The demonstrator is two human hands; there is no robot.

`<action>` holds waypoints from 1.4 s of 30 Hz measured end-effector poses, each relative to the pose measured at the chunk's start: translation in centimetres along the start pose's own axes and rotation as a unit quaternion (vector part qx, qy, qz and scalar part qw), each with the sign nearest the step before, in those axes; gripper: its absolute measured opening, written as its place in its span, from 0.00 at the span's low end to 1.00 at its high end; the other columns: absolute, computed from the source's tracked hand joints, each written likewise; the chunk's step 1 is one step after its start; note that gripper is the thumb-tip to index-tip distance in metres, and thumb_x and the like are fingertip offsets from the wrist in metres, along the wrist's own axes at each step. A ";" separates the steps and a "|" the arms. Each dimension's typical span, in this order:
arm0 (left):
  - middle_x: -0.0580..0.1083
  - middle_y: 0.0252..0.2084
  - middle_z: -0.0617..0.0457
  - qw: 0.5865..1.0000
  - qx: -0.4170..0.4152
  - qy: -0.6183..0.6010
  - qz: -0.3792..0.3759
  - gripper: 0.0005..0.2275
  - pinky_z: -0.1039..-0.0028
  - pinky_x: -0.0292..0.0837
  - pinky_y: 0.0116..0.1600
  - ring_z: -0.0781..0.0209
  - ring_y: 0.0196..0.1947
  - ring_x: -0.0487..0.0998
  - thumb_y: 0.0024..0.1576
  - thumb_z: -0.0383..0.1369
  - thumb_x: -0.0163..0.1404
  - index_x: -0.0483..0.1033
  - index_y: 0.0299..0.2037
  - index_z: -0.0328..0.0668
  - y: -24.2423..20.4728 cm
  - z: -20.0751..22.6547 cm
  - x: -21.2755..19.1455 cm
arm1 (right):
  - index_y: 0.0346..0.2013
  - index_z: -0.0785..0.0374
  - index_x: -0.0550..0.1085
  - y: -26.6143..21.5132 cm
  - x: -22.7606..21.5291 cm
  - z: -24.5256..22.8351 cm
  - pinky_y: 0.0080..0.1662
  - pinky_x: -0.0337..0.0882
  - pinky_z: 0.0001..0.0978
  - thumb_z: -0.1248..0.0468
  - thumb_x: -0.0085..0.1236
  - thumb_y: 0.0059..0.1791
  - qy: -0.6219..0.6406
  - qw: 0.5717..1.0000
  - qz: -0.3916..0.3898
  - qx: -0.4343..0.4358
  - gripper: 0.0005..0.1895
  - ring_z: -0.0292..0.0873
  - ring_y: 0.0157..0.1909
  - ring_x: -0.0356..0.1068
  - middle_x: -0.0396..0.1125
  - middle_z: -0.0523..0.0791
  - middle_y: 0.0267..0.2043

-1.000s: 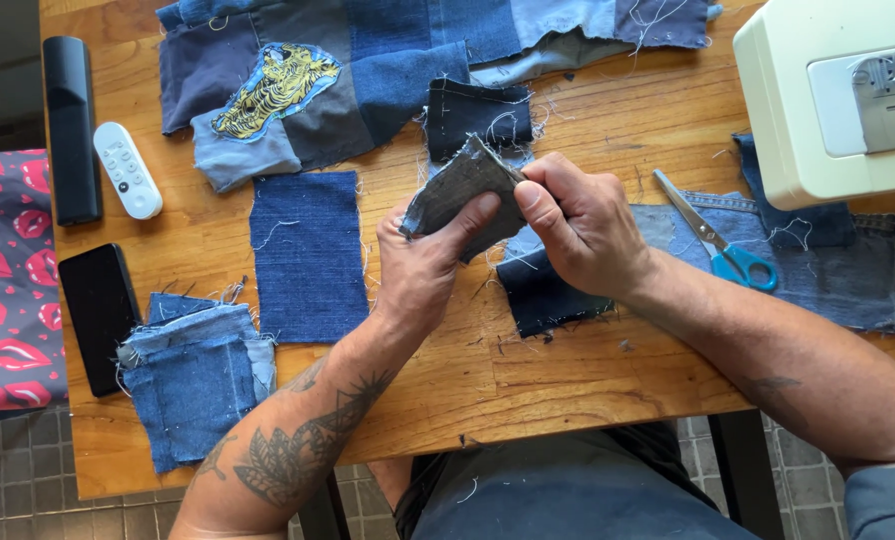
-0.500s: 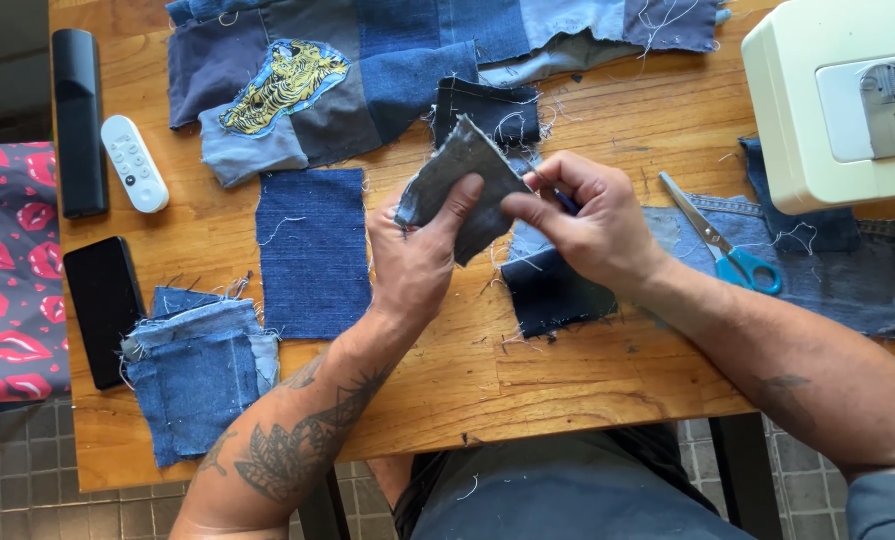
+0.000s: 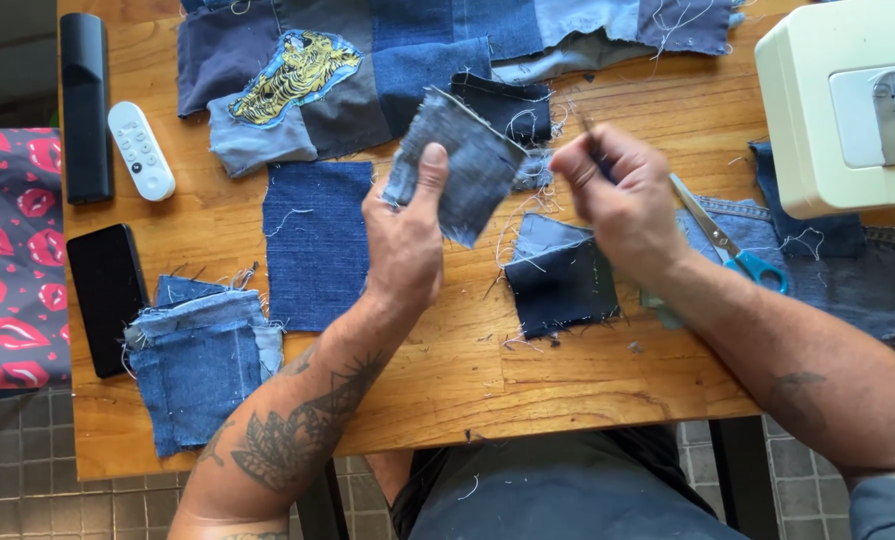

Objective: Trimming loose threads from denim patches and arranging them on a workbench.

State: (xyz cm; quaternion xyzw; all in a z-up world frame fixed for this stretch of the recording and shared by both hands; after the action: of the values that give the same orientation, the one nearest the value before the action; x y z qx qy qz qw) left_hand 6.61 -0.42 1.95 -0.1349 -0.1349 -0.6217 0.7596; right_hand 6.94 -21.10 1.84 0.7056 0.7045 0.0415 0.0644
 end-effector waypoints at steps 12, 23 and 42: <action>0.74 0.62 0.46 0.918 -0.097 -0.312 -0.224 0.24 0.56 0.66 0.73 0.49 0.64 0.73 0.72 0.50 0.32 0.75 0.62 0.43 -0.8 -3.5 2.6 | 0.40 0.65 0.78 -0.7 2.4 1.3 0.24 0.57 0.16 0.67 0.69 0.48 0.057 0.995 -0.077 0.025 0.09 0.27 0.18 0.55 0.60 0.40 0.15; 0.52 0.79 0.45 0.889 0.091 0.054 -0.445 0.32 0.61 0.36 0.86 0.53 0.81 0.47 0.66 0.57 0.26 0.59 0.69 0.39 -4.5 2.7 6.3 | 0.34 0.58 0.72 -1.1 1.9 3.3 0.20 0.52 0.20 0.61 0.60 0.51 0.185 0.964 -0.111 0.155 0.06 0.27 0.18 0.53 0.59 0.36 0.20; 0.69 0.66 0.44 0.655 0.562 0.369 -0.346 0.09 0.39 0.53 0.76 0.40 0.69 0.69 0.71 0.32 0.47 0.76 0.38 0.41 -7.4 7.5 6.0 | 0.35 0.53 0.57 -0.1 1.5 -0.7 0.44 0.73 0.33 0.75 0.61 0.49 0.382 0.905 -0.159 0.093 0.21 0.43 0.39 0.71 0.71 0.51 0.39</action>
State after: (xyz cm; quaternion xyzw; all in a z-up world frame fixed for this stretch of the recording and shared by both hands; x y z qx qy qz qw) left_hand 0.17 -4.53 11.39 0.6143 -0.2039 -0.6438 0.4081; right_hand 6.78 -19.60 2.50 0.5167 0.7787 0.2318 -0.2701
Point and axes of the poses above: each hand's wrist, its own y-axis towards the middle knuckle, its own x-axis out of the palm, z = x × y, the point moved 9 cm from there along y, towards the middle knuckle
